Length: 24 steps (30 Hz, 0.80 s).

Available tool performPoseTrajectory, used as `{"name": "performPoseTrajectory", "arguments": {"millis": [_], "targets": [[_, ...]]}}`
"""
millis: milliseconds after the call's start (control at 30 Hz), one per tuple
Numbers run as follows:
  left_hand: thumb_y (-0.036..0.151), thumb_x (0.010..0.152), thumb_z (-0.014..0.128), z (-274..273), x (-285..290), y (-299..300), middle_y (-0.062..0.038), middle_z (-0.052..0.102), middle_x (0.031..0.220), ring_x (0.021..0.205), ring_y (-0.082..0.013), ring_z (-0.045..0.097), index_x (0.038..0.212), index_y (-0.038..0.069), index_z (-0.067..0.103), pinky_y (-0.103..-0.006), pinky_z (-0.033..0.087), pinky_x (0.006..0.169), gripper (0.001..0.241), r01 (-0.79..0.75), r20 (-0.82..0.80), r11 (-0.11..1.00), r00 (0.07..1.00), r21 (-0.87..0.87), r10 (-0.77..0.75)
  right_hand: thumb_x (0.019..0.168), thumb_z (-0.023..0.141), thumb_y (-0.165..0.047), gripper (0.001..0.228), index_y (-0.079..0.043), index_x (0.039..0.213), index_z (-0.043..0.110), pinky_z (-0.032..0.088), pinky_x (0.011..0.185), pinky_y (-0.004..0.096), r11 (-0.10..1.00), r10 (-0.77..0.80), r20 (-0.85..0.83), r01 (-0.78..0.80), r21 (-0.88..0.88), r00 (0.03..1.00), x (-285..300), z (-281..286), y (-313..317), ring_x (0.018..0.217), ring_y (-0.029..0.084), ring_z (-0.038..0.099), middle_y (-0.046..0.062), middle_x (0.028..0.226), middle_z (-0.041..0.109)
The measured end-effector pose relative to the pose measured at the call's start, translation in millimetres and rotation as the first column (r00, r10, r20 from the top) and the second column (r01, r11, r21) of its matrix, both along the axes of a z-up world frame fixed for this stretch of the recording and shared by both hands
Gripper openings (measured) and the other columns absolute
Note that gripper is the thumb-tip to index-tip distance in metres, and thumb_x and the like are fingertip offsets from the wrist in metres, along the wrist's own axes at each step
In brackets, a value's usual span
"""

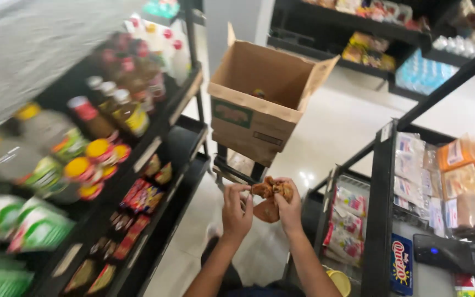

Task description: Stocking and organizing condiment pouches on retail shelves from a cardboard box.

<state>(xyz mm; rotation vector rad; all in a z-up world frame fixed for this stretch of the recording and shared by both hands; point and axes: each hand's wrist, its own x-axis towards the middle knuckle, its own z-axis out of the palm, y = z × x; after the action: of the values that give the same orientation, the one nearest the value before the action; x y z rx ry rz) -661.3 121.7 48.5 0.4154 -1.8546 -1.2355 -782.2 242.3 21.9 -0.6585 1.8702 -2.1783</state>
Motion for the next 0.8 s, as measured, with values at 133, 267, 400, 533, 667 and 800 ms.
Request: {"name": "performPoseTrajectory", "arguments": {"millis": [133, 267, 400, 533, 667, 800], "targets": [[0.004, 0.098, 0.062, 8, -55, -44, -0.012, 0.054, 0.118, 0.069, -0.0154, 0.061, 0.118, 0.006, 0.059, -0.0283, 0.052, 0.058, 0.02, 0.104, -0.003, 0.993, 0.995, -0.047, -0.104, 0.085, 0.054, 0.008, 0.034, -0.003, 0.116, 0.061, 0.05, 0.1, 0.031, 0.998, -0.067, 0.024, 0.067, 0.019, 0.997, -47, 7, -4, 0.11, 0.017, 0.062, 0.007, 0.116, 0.064], [0.004, 0.098, 0.064, 39, -111, -102, -0.011, 0.057, 0.111, 0.068, -0.0155, 0.058, 0.115, 0.004, 0.061, -0.027, 0.049, 0.057, 0.017, 0.138, -0.049, 0.979, 0.988, -0.148, -0.147, 0.088, 0.055, 0.003, 0.026, -0.005, 0.112, 0.062, 0.054, 0.095, 0.033, 0.971, -0.232, 0.037, 0.233, -0.058, 0.972, -107, 32, -20, 0.103, 0.017, 0.066, 0.008, 0.112, 0.069], [0.005, 0.099, 0.063, 66, -177, -165, -0.011, 0.059, 0.103, 0.071, -0.0152, 0.057, 0.11, 0.004, 0.063, -0.0264, 0.048, 0.059, 0.011, 0.138, -0.123, 0.955, 0.977, -0.262, -0.175, 0.083, 0.059, -0.004, 0.028, -0.005, 0.111, 0.06, 0.054, 0.091, 0.033, 0.854, -0.5, -0.095, 0.471, -0.221, 0.861, -174, 58, -44, 0.097, 0.016, 0.061, 0.005, 0.106, 0.062], [0.008, 0.099, 0.066, 96, -233, -218, -0.006, 0.062, 0.09, 0.07, -0.0167, 0.062, 0.103, 0.007, 0.064, -0.0283, 0.05, 0.057, 0.004, 0.097, -0.045, 0.938, 0.992, -0.333, -0.119, 0.084, 0.06, -0.005, 0.029, -0.004, 0.112, 0.059, 0.049, 0.097, 0.031, 0.847, -0.527, -0.241, 0.481, -0.226, 0.815, -210, 112, -73, 0.101, 0.015, 0.057, 0.005, 0.11, 0.058], [0.009, 0.098, 0.065, 124, -266, -249, -0.008, 0.063, 0.094, 0.086, -0.0299, 0.064, 0.102, 0.007, 0.062, -0.0416, 0.051, 0.075, 0.006, 0.186, 0.145, 0.871, 0.98, -0.454, -0.134, 0.087, 0.062, -0.002, 0.029, -0.003, 0.116, 0.058, 0.045, 0.103, 0.032, 0.906, -0.402, -0.425, 0.418, -0.06, 0.811, -262, 146, -92, 0.105, 0.018, 0.054, 0.007, 0.112, 0.055], [0.017, 0.098, 0.067, 100, -284, -257, -0.008, 0.066, 0.094, 0.084, -0.0303, 0.066, 0.101, 0.007, 0.065, -0.0427, 0.051, 0.071, 0.01, 0.229, 0.438, 0.9, 0.898, -0.371, -0.048, 0.089, 0.063, 0.0, 0.038, -0.003, 0.126, 0.059, 0.045, 0.114, 0.038, 0.884, -0.041, -0.596, 0.307, 0.353, 0.802, -325, 182, -138, 0.121, 0.027, 0.055, 0.01, 0.123, 0.054]]}}
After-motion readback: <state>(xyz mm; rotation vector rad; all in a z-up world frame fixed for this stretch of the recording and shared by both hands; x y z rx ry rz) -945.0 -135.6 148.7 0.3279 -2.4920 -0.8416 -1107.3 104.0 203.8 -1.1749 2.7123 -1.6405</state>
